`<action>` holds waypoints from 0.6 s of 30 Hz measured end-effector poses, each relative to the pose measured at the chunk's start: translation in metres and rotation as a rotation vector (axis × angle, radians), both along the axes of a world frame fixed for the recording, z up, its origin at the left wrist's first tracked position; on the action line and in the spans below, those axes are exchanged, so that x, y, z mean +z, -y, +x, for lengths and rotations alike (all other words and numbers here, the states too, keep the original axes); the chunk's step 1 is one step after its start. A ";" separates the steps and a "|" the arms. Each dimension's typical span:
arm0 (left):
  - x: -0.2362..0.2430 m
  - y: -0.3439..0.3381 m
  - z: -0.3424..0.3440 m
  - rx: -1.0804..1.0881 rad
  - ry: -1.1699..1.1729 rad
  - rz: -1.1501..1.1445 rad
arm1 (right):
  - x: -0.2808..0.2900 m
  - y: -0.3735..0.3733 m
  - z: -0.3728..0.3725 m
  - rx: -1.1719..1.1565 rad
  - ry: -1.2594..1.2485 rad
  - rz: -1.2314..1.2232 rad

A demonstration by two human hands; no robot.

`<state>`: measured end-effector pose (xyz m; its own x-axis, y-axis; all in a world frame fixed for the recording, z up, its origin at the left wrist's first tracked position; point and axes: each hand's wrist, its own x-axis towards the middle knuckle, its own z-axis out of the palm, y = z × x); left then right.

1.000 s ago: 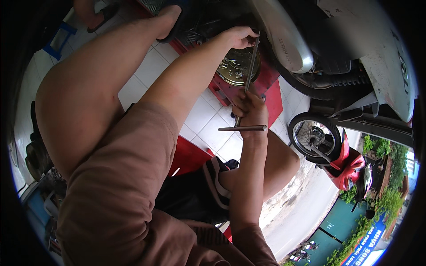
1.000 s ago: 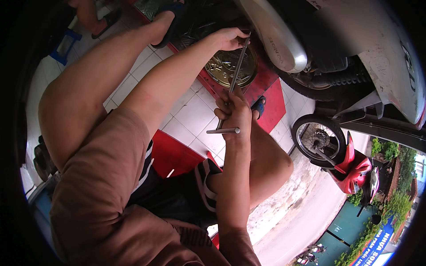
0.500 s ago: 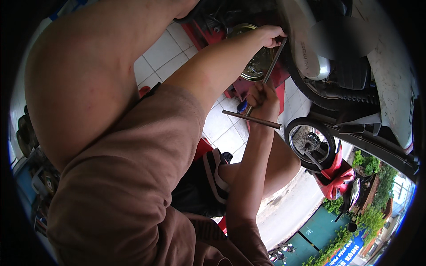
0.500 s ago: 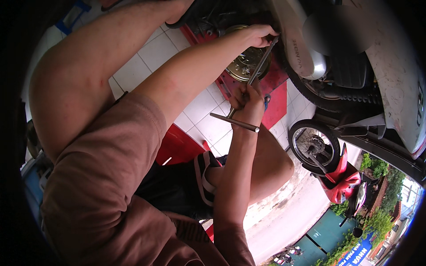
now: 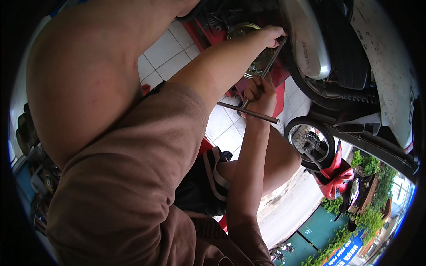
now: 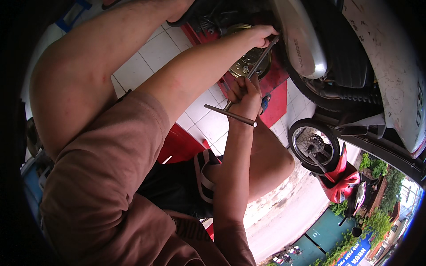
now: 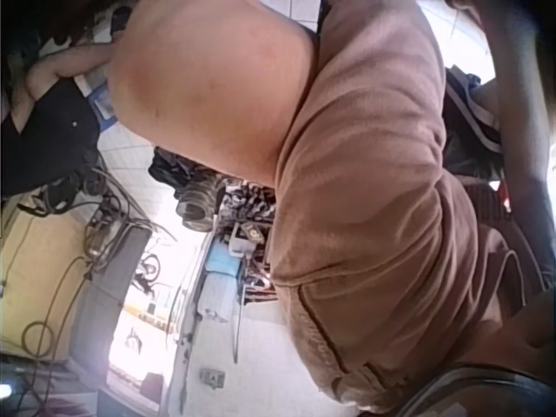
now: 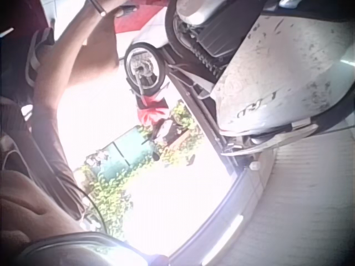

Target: The person is sitting on a stool in a workshop, using a T-handle wrench and a screwdriver to work on the engine area of a white scooter. They loosen and tighten bolts on the engine casing, occasionally switching between tools and adjusting their position to reach different parts of the mechanism.

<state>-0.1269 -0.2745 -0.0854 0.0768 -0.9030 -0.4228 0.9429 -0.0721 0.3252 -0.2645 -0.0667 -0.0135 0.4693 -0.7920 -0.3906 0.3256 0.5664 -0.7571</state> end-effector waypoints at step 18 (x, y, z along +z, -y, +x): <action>0.002 0.009 0.006 -0.054 0.170 0.074 | 0.010 -0.009 0.031 -0.143 -0.068 0.036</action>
